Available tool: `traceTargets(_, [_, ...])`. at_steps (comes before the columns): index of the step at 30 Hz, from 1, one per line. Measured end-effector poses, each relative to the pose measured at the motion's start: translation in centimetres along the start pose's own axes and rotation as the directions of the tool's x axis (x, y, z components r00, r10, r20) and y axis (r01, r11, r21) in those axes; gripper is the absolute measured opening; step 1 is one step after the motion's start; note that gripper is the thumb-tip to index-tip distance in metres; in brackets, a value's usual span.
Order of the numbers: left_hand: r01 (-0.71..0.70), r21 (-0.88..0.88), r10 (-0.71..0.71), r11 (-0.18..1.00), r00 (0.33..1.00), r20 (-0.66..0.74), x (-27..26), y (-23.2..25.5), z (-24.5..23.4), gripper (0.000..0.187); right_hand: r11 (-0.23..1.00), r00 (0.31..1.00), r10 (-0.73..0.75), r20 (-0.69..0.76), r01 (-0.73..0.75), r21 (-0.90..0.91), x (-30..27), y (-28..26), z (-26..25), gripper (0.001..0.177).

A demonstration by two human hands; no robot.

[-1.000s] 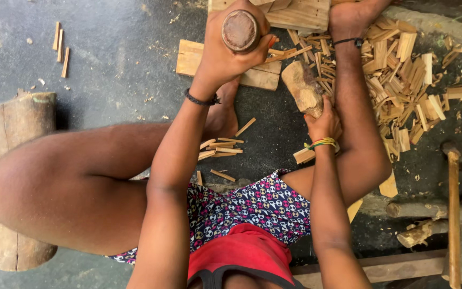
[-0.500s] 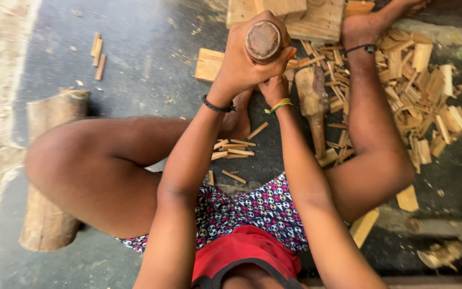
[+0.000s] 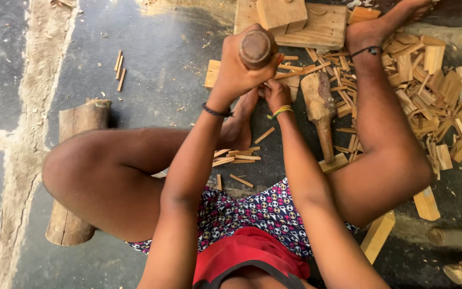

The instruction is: The person is sitting on the floor, using a chisel and a wooden mallet to carve a piece of wood. They repeatedly strike the chisel to remove wood shavings and shape the wood.

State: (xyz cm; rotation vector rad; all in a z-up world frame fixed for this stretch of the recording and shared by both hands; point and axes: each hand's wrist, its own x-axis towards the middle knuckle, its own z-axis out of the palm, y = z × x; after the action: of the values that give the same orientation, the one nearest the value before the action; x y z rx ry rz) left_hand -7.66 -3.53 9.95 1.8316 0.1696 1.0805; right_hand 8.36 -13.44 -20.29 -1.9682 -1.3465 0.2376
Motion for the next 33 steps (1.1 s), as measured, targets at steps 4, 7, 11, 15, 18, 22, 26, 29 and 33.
traceTargets(4, [-0.035,0.032,0.035,0.999,0.999,0.000,0.2,-1.1,0.9,0.023,0.999,0.999,-0.034,-0.029,0.035,0.042,-0.5,-0.3,-0.4,0.016])
traceTargets(7, [-0.026,0.019,0.025,0.999,0.999,0.033,0.1,-1.6,1.4,0.024,1.000,0.999,-0.022,-0.044,0.023,0.014,-0.4,0.0,-0.1,0.010])
traceTargets(11, [0.026,0.030,-0.027,0.999,0.999,0.037,-0.4,-2.5,2.6,0.026,0.999,0.999,-0.037,-0.030,0.037,-0.025,-1.3,1.2,0.1,0.012])
traceTargets(15, [-0.004,0.018,0.003,1.000,0.999,0.051,-0.8,-3.9,4.2,0.029,0.988,0.987,0.134,-0.092,-0.126,0.085,-1.8,2.5,-3.6,0.017])
traceTargets(18, [0.008,0.010,-0.009,1.000,0.997,0.082,-1.0,-5.0,5.1,0.031,0.970,0.952,0.176,-0.250,-0.124,0.208,-2.5,3.7,-9.1,0.024])
traceTargets(22, [0.036,-0.009,-0.035,0.999,0.990,0.139,-1.0,-7.0,5.4,0.029,0.953,0.851,0.302,-0.430,-0.263,0.149,-4.1,7.9,-13.5,0.023])
traceTargets(26, [-0.075,0.053,0.063,0.996,0.978,0.198,-0.3,-9.1,4.8,0.033,0.854,0.776,0.503,-0.381,-0.513,0.083,-7.3,11.3,-12.1,0.032])
traceTargets(29, [-0.022,-0.023,0.026,1.000,0.977,0.211,-0.2,-10.4,3.9,0.031,0.774,0.748,0.574,-0.332,-0.628,-0.076,-8.7,11.6,-11.0,0.049])
traceTargets(33, [0.101,-0.076,-0.080,0.992,0.967,0.242,-0.1,-11.0,3.0,0.030,0.665,0.675,0.715,-0.183,-0.737,-0.123,-8.9,9.3,-11.6,0.074])
